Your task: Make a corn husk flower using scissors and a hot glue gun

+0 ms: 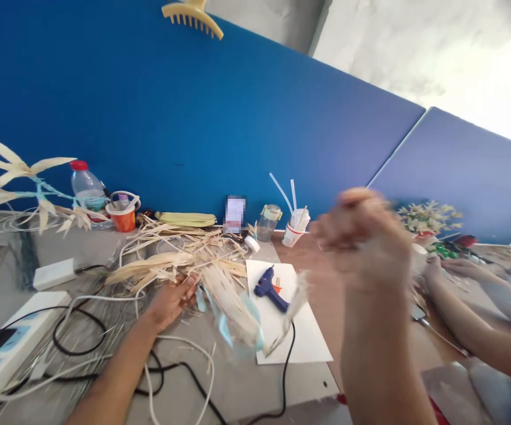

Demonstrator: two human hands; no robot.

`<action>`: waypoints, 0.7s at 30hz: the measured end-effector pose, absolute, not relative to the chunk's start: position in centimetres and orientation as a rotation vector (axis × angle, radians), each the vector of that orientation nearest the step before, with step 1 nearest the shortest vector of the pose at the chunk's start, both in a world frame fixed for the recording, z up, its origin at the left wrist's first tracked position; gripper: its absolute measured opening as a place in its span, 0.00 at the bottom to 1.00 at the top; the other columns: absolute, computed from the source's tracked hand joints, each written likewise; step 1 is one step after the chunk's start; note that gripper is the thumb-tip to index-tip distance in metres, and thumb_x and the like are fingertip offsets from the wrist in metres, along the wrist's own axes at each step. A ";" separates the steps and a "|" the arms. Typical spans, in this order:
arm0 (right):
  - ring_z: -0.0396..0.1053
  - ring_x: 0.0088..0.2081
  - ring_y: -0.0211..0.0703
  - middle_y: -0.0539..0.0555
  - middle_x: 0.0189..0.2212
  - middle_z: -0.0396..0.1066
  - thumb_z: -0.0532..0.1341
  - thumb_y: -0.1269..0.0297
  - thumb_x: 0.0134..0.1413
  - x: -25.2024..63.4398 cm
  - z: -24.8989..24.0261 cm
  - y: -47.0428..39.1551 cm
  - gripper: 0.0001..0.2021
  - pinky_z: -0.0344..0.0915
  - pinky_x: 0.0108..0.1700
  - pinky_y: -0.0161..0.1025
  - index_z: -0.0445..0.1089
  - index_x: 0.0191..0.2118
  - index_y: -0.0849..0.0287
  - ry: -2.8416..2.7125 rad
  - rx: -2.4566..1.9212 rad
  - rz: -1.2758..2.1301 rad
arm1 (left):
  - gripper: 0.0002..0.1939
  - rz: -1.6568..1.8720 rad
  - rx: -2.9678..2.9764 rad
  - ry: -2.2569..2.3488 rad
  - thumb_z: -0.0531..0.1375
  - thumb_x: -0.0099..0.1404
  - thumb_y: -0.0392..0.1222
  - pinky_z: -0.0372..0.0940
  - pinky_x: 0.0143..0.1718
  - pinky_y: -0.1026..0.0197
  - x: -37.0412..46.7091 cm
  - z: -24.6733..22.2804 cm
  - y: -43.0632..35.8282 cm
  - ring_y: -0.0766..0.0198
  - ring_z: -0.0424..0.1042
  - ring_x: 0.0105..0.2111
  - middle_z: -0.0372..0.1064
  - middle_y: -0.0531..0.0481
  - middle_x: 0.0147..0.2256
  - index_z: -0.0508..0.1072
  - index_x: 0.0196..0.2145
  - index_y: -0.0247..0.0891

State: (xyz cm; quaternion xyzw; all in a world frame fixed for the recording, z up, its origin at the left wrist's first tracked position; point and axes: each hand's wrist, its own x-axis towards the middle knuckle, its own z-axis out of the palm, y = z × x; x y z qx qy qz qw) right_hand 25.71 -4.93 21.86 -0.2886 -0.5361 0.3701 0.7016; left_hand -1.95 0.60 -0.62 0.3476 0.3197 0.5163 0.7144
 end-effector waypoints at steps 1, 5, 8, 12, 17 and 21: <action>0.48 0.16 0.30 0.41 0.14 0.48 0.63 0.59 0.49 24.3 20.8 -3.2 0.06 0.54 0.24 0.36 0.72 0.31 0.55 -1.241 -0.661 0.905 | 0.11 1.103 0.734 0.662 0.69 0.52 0.40 0.54 0.18 0.71 -2.4 -0.4 0.6 0.74 0.55 0.17 0.57 0.59 0.16 0.71 0.25 0.33; 0.59 0.22 0.33 0.45 0.19 0.61 0.62 0.53 0.51 20.3 16.4 2.9 0.14 0.59 0.28 0.35 0.71 0.38 0.57 -1.388 -0.907 0.865 | 0.10 1.289 0.515 0.483 0.69 0.53 0.37 0.55 0.16 0.73 -3.9 0.0 1.0 0.76 0.54 0.15 0.56 0.60 0.15 0.72 0.29 0.31; 0.70 0.39 0.45 0.56 0.39 0.73 0.65 0.49 0.45 18.0 13.2 4.0 0.27 0.64 0.40 0.41 0.69 0.48 0.61 -1.967 -1.262 0.814 | 0.04 1.433 0.352 0.466 0.64 0.59 0.33 0.58 0.16 0.73 -4.0 0.2 1.6 0.75 0.57 0.15 0.57 0.59 0.16 0.72 0.30 0.32; 0.68 0.50 0.65 0.70 0.51 0.69 0.65 0.40 0.38 15.2 8.4 1.4 0.49 0.65 0.46 0.51 0.57 0.62 0.68 -2.671 -1.624 0.740 | 0.04 1.523 0.188 0.550 0.59 0.63 0.32 0.63 0.17 0.72 -3.5 0.4 1.9 0.74 0.61 0.15 0.59 0.58 0.17 0.72 0.31 0.33; 0.73 0.42 0.61 0.66 0.42 0.75 0.66 0.58 0.44 14.2 4.8 -0.5 0.28 0.68 0.40 0.46 0.67 0.52 0.63 -2.719 -1.884 0.469 | 0.05 1.554 0.223 0.504 0.58 0.64 0.32 0.65 0.20 0.73 -3.3 0.5 1.8 0.75 0.61 0.15 0.58 0.59 0.15 0.73 0.30 0.31; 0.73 0.43 0.56 0.64 0.42 0.75 0.55 0.69 0.53 15.0 6.3 2.6 0.15 0.67 0.39 0.43 0.69 0.47 0.61 -2.550 -1.924 0.382 | 0.06 1.591 0.149 0.551 0.58 0.64 0.31 0.68 0.21 0.71 -3.6 0.5 1.6 0.73 0.66 0.17 0.67 0.55 0.20 0.73 0.30 0.31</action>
